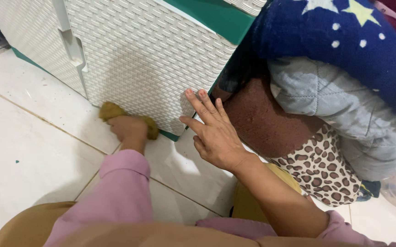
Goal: The person wipes the interior and exterior surfaces of a white and green plastic storage cabinet using a yellow cloth. They clean the inside of the open door, the front panels, and the side of the cabinet.
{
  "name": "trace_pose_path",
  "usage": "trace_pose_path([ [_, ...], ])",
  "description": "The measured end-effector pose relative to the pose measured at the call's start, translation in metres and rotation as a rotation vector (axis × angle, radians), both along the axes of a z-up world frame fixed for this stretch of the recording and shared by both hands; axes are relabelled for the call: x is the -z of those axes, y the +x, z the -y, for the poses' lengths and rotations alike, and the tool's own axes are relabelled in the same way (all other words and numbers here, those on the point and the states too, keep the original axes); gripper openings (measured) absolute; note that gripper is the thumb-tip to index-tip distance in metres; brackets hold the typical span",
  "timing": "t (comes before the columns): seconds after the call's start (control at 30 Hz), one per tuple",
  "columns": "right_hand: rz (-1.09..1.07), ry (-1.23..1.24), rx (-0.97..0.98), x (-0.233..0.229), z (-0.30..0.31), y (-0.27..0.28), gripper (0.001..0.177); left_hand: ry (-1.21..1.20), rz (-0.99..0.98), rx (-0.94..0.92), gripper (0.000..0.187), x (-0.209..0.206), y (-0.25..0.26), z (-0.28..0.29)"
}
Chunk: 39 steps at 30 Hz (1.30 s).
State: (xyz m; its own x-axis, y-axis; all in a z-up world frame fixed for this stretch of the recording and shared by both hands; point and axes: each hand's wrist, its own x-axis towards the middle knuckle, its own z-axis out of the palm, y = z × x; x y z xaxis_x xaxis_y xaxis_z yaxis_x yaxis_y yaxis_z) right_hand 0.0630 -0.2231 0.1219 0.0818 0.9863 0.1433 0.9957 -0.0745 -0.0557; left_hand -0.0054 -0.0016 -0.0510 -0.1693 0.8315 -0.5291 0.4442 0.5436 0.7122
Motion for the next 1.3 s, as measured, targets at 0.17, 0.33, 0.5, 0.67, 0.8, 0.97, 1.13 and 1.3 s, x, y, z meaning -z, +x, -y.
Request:
trace_pose_path([
  [0.17,-0.051,0.036,-0.015,-0.001,0.004,-0.001,0.055,0.139,0.145,0.007,0.074,-0.040,0.003,0.039],
  [0.33,-0.087,0.466,-0.044,-0.002,0.011,-0.001,0.063,0.673,0.425,-0.022,0.063,-0.105,0.007,0.061],
  [0.5,-0.044,0.760,0.060,-0.015,-0.002,0.017,0.087,1.115,0.539,0.032,0.061,-0.163,0.009,0.072],
  [0.67,-0.207,0.750,0.095,-0.019,-0.034,0.037,0.102,1.359,0.460,0.138,0.054,-0.178,0.008,0.086],
  [0.8,-0.232,0.778,0.155,-0.009,-0.039,0.030,0.099,1.483,0.263,0.275,0.047,-0.153,0.003,0.090],
  [0.97,-0.209,0.783,0.141,-0.006,-0.037,0.033,0.095,1.470,0.153,0.414,0.044,-0.104,-0.002,0.092],
  [1.13,-0.241,0.771,0.131,-0.006,-0.035,0.032,0.093,1.273,0.101,0.543,0.046,-0.066,-0.021,0.107],
  [1.3,-0.255,0.768,0.125,-0.005,-0.031,0.035,0.093,1.258,0.347,0.367,0.060,-0.093,-0.025,0.107],
])
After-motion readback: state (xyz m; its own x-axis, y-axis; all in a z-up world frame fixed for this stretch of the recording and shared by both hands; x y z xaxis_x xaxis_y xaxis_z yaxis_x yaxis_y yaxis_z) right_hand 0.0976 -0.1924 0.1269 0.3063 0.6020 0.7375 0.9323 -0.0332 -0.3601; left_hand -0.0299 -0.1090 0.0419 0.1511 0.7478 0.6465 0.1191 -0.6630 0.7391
